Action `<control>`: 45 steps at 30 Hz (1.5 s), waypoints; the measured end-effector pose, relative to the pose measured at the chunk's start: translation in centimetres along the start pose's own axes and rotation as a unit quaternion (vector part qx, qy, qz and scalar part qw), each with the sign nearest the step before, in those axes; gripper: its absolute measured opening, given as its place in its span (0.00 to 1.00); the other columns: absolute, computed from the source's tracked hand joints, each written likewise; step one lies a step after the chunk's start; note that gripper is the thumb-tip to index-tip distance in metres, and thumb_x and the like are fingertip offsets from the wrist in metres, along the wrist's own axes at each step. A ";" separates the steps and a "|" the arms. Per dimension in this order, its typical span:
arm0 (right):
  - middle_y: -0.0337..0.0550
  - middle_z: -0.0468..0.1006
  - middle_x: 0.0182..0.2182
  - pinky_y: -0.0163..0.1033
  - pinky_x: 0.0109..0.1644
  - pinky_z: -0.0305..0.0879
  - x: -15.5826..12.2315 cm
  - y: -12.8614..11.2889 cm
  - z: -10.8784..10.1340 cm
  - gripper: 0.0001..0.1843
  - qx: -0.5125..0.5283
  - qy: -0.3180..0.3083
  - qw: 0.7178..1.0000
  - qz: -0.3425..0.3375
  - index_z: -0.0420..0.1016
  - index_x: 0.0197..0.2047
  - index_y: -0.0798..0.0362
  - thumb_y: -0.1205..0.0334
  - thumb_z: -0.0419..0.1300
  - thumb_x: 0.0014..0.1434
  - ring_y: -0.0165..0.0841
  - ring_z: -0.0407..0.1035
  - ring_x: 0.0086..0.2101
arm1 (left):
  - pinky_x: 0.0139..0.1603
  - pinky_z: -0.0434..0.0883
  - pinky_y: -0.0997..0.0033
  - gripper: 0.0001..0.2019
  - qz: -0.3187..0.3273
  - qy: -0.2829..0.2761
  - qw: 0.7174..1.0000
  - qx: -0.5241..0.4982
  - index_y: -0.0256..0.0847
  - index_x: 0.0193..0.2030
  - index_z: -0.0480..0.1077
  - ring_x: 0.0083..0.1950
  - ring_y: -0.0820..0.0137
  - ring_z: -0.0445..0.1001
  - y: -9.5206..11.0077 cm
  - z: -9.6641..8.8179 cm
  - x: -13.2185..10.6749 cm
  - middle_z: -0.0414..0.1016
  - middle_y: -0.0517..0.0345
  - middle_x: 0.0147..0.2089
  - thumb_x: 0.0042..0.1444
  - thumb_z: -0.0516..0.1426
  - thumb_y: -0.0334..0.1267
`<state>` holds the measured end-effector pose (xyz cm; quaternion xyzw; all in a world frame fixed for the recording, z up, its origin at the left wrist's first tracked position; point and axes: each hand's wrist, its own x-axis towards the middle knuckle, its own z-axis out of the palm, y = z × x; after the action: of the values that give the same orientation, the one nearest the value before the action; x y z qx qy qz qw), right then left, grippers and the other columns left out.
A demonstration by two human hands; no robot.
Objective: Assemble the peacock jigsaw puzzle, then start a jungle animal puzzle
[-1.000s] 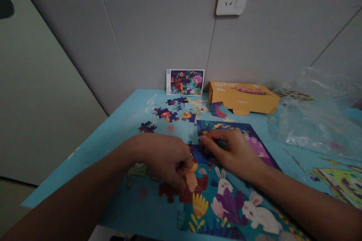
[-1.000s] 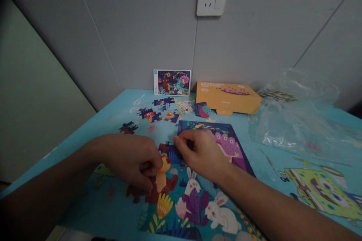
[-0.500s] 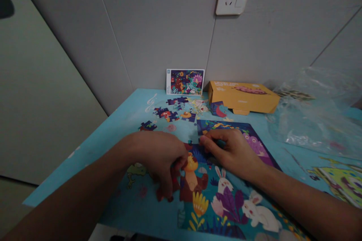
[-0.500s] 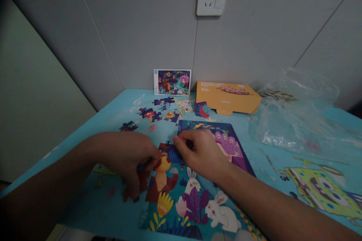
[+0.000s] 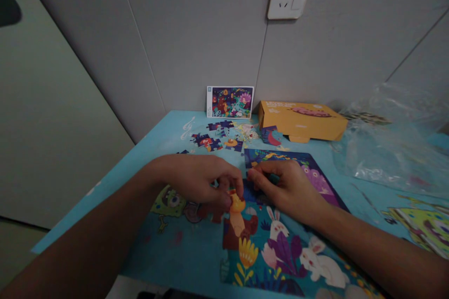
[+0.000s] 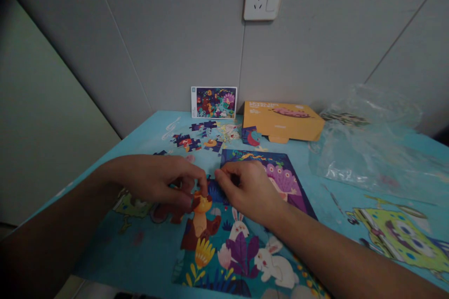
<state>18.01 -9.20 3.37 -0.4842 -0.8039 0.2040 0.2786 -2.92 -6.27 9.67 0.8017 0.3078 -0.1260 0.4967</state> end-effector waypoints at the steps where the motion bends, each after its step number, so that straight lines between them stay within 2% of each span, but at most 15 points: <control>1: 0.37 0.69 0.17 0.36 0.25 0.47 0.0 0.0 0.0 0.23 -0.001 0.000 1.000 0.000 0.68 0.19 0.54 0.54 0.50 0.63 0.27 0.60 0.20 | 0.27 0.66 0.77 0.07 0.003 0.016 1.000 -0.007 0.41 0.44 0.65 0.25 0.75 0.72 -0.3 -0.2 0.1 0.76 0.61 0.30 0.59 0.54 0.37; 6: 0.37 0.68 0.17 0.35 0.25 0.48 0.0 0.0 -0.1 0.22 0.001 -0.016 1.000 -0.001 0.66 0.20 0.54 0.54 0.50 0.63 0.27 0.59 0.20 | 0.23 0.65 0.76 0.08 -0.019 0.068 0.994 -0.083 0.42 0.40 0.59 0.22 0.74 0.71 -1.5 -0.6 0.7 0.75 0.61 0.29 0.61 0.54 0.42; 10: 0.36 0.67 0.18 0.34 0.25 0.50 -0.1 -0.3 -0.3 0.21 0.030 -0.040 0.998 -0.026 0.69 0.21 0.54 0.55 0.50 0.63 0.26 0.59 0.20 | 0.27 0.68 0.74 0.12 -0.006 0.088 0.985 -0.151 0.43 0.40 0.56 0.27 0.71 0.76 -1.7 -0.5 0.8 0.76 0.59 0.33 0.59 0.57 0.44; 13: 0.35 0.66 0.18 0.33 0.24 0.51 -0.4 -0.5 -0.3 0.18 0.065 -0.073 0.995 -0.038 0.73 0.25 0.54 0.55 0.52 0.63 0.25 0.58 0.20 | 0.25 0.67 0.76 0.13 -0.002 0.100 0.983 -0.152 0.43 0.40 0.56 0.30 0.70 0.77 -1.5 -0.4 0.7 0.74 0.60 0.35 0.59 0.56 0.45; 18: 0.34 0.65 0.18 0.32 0.23 0.50 -0.5 -0.4 -0.1 0.17 0.094 -0.088 0.992 -0.010 0.72 0.26 0.54 0.55 0.53 0.63 0.25 0.56 0.19 | 0.25 0.67 0.78 0.14 -0.007 0.116 0.985 -0.126 0.41 0.37 0.59 0.29 0.74 0.74 -0.7 -0.6 0.3 0.68 0.64 0.30 0.60 0.54 0.50; 22: 0.35 0.66 0.18 0.32 0.23 0.50 -0.4 -0.4 -0.1 0.18 0.104 -0.099 0.990 -0.006 0.71 0.25 0.54 0.55 0.53 0.62 0.26 0.57 0.20 | 0.25 0.67 0.77 0.17 -0.002 0.114 0.988 -0.102 0.39 0.35 0.62 0.28 0.75 0.73 -0.5 -0.9 0.3 0.71 0.62 0.32 0.60 0.53 0.53; 30: 0.37 0.69 0.18 0.33 0.24 0.52 -0.4 -0.2 0.0 0.20 0.106 -0.085 0.991 0.012 0.70 0.24 0.54 0.53 0.51 0.63 0.27 0.60 0.20 | 0.22 0.67 0.79 0.11 0.032 0.100 0.991 -0.086 0.41 0.41 0.61 0.25 0.76 0.73 -1.9 -1.0 0.6 0.77 0.60 0.34 0.57 0.58 0.42; 32: 0.38 0.70 0.19 0.33 0.25 0.53 -0.3 -0.1 -0.1 0.21 0.105 -0.069 0.992 0.012 0.69 0.24 0.54 0.52 0.50 0.63 0.28 0.61 0.21 | 0.22 0.67 0.79 0.11 0.042 0.121 0.988 -0.083 0.40 0.42 0.62 0.25 0.76 0.73 -1.9 -1.1 0.6 0.77 0.59 0.35 0.57 0.58 0.40; 35: 0.38 0.70 0.19 0.33 0.26 0.54 -0.2 -0.2 -0.2 0.22 0.114 -0.059 0.992 0.006 0.68 0.22 0.54 0.52 0.49 0.64 0.27 0.62 0.21 | 0.23 0.67 0.80 0.13 0.057 0.187 0.977 -0.084 0.39 0.43 0.63 0.27 0.76 0.74 -1.7 -1.3 0.6 0.76 0.60 0.34 0.55 0.60 0.40; 37: 0.38 0.70 0.18 0.33 0.25 0.53 -0.2 -0.3 -0.2 0.23 0.121 -0.067 0.990 0.004 0.68 0.21 0.54 0.52 0.49 0.64 0.27 0.61 0.20 | 0.23 0.66 0.80 0.14 0.054 0.229 0.966 -0.104 0.38 0.43 0.63 0.26 0.75 0.74 -1.6 -1.3 0.8 0.76 0.61 0.31 0.55 0.59 0.42; 39: 0.38 0.69 0.17 0.33 0.24 0.52 -0.3 -0.4 -0.1 0.23 0.125 -0.074 0.989 0.006 0.68 0.21 0.54 0.53 0.49 0.64 0.26 0.60 0.20 | 0.22 0.66 0.79 0.14 0.041 0.247 0.959 -0.134 0.38 0.41 0.63 0.25 0.75 0.74 -1.4 -1.3 0.8 0.76 0.60 0.30 0.57 0.57 0.47; 42: 0.36 0.65 0.15 0.33 0.23 0.50 -0.4 -0.4 0.0 0.24 0.124 -0.074 0.990 0.006 0.67 0.19 0.54 0.52 0.49 0.63 0.26 0.57 0.18 | 0.22 0.68 0.78 0.17 0.032 0.223 0.961 -0.158 0.37 0.39 0.66 0.26 0.74 0.76 -1.3 -1.3 0.8 0.78 0.56 0.33 0.58 0.56 0.51; 45: 0.35 0.62 0.14 0.34 0.22 0.47 -0.5 -0.3 0.0 0.25 0.111 -0.072 0.991 -0.002 0.65 0.17 0.54 0.52 0.49 0.63 0.25 0.55 0.17 | 0.24 0.70 0.78 0.15 0.023 0.179 0.971 -0.154 0.37 0.39 0.68 0.28 0.73 0.77 -1.5 -1.5 0.5 0.79 0.56 0.33 0.54 0.61 0.47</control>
<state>17.97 -9.76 3.41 -0.4328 -0.7952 0.3261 0.2721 -3.56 -4.26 9.07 0.7317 0.3885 0.0799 0.5543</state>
